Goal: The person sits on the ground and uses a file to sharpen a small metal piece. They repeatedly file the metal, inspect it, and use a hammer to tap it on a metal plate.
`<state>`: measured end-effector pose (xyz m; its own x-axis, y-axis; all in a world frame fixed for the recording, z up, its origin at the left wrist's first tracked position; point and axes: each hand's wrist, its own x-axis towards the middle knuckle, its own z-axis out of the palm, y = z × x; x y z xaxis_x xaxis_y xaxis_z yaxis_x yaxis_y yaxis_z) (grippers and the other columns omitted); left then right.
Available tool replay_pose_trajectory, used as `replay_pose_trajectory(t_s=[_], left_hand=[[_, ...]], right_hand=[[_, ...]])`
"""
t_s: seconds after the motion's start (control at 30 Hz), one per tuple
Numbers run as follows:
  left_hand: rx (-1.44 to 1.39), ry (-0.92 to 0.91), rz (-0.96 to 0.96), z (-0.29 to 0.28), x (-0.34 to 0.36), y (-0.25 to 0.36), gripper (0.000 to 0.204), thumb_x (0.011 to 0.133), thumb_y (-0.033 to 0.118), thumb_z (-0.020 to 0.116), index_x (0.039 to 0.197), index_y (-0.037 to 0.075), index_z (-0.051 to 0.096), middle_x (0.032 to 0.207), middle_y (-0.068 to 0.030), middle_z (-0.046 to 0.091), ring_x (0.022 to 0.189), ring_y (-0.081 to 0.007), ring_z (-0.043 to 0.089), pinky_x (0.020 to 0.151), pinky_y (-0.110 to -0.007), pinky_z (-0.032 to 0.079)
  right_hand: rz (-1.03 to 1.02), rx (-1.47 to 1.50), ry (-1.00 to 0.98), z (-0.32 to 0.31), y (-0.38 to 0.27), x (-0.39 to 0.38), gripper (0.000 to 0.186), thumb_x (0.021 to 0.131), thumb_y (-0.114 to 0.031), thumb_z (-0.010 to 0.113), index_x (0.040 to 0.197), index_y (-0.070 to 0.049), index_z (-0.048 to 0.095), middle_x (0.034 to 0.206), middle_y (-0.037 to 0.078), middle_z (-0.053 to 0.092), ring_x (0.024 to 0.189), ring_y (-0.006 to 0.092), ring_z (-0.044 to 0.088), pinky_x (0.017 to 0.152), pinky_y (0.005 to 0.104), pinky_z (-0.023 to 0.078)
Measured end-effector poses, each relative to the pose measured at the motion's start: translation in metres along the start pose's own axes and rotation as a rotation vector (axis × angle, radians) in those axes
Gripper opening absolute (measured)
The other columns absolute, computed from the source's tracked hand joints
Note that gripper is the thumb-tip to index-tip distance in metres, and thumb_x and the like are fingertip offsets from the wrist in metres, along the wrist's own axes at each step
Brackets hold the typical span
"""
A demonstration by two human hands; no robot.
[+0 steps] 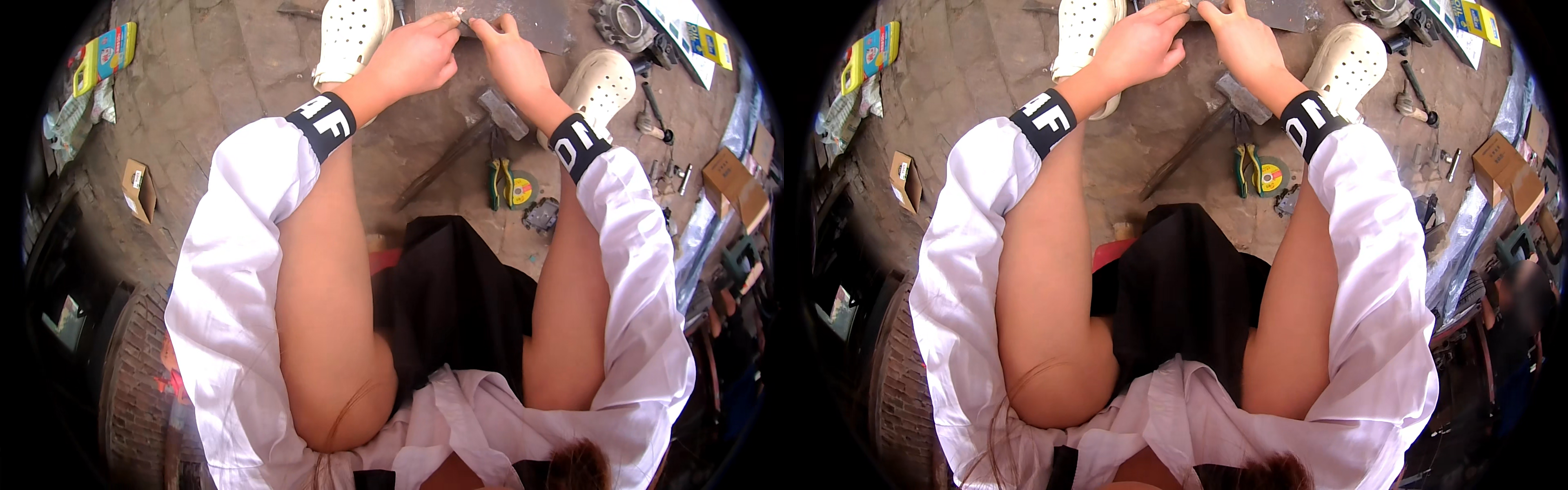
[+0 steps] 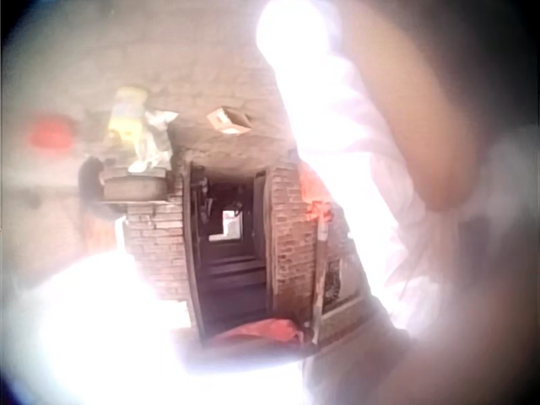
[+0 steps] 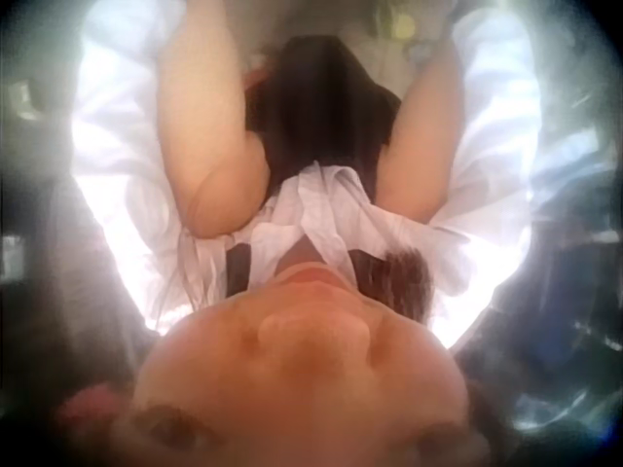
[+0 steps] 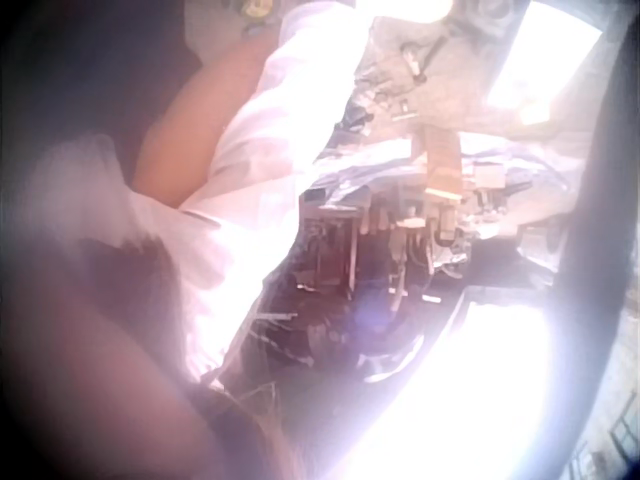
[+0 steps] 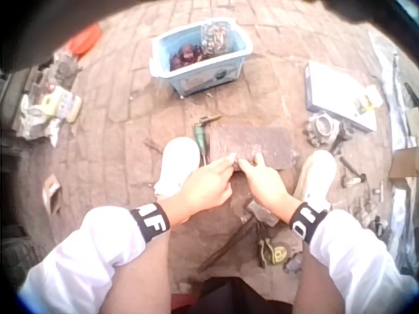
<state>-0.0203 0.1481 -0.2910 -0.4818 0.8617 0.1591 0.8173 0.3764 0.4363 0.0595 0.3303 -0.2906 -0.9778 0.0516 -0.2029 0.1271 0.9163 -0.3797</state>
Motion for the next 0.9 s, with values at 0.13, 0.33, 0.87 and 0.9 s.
replay_pose_trajectory(t_s=[0.13,0.33,0.87,0.9], left_hand=[[-0.083,-0.048,-0.030,-0.018,0.009,0.009,0.033,0.079,0.013,0.060,0.106,-0.006,0.063,0.123,-0.0178,0.061,0.113,-0.0309,0.059,0.093,-0.037,0.052],[0.004,0.021,-0.001,-0.001,0.002,0.000,0.026,0.081,0.020,0.061,0.094,-0.001,0.068,0.116,-0.0106,0.066,0.111,-0.0231,0.061,0.086,-0.035,0.056],[-0.152,-0.098,-0.109,-0.034,0.014,0.019,0.033,0.080,0.014,0.059,0.105,-0.007,0.064,0.117,-0.0207,0.062,0.108,-0.0318,0.062,0.091,-0.038,0.052],[-0.145,-0.064,-0.089,-0.034,0.014,0.017,0.033,0.080,0.014,0.059,0.104,-0.007,0.065,0.115,-0.0205,0.063,0.107,-0.0318,0.062,0.091,-0.038,0.053]], right_hand=[[-0.029,0.031,-0.069,-0.019,-0.010,0.003,0.041,0.086,-0.003,0.050,0.126,-0.012,0.050,0.112,0.027,0.051,0.081,0.0445,0.065,0.069,0.0483,0.054],[-0.020,0.012,-0.006,-0.003,-0.005,0.006,0.034,0.091,-0.011,0.052,0.124,-0.018,0.054,0.111,0.019,0.055,0.081,0.0415,0.066,0.070,0.0473,0.055],[-0.047,-0.009,-0.026,-0.009,-0.009,0.006,0.046,0.090,-0.010,0.049,0.135,-0.019,0.048,0.122,0.035,0.049,0.084,0.0448,0.066,0.073,0.0467,0.055],[-0.045,-0.017,-0.007,-0.009,-0.009,0.004,0.046,0.090,-0.010,0.049,0.134,-0.019,0.048,0.123,0.036,0.049,0.084,0.0451,0.066,0.073,0.0468,0.055]])
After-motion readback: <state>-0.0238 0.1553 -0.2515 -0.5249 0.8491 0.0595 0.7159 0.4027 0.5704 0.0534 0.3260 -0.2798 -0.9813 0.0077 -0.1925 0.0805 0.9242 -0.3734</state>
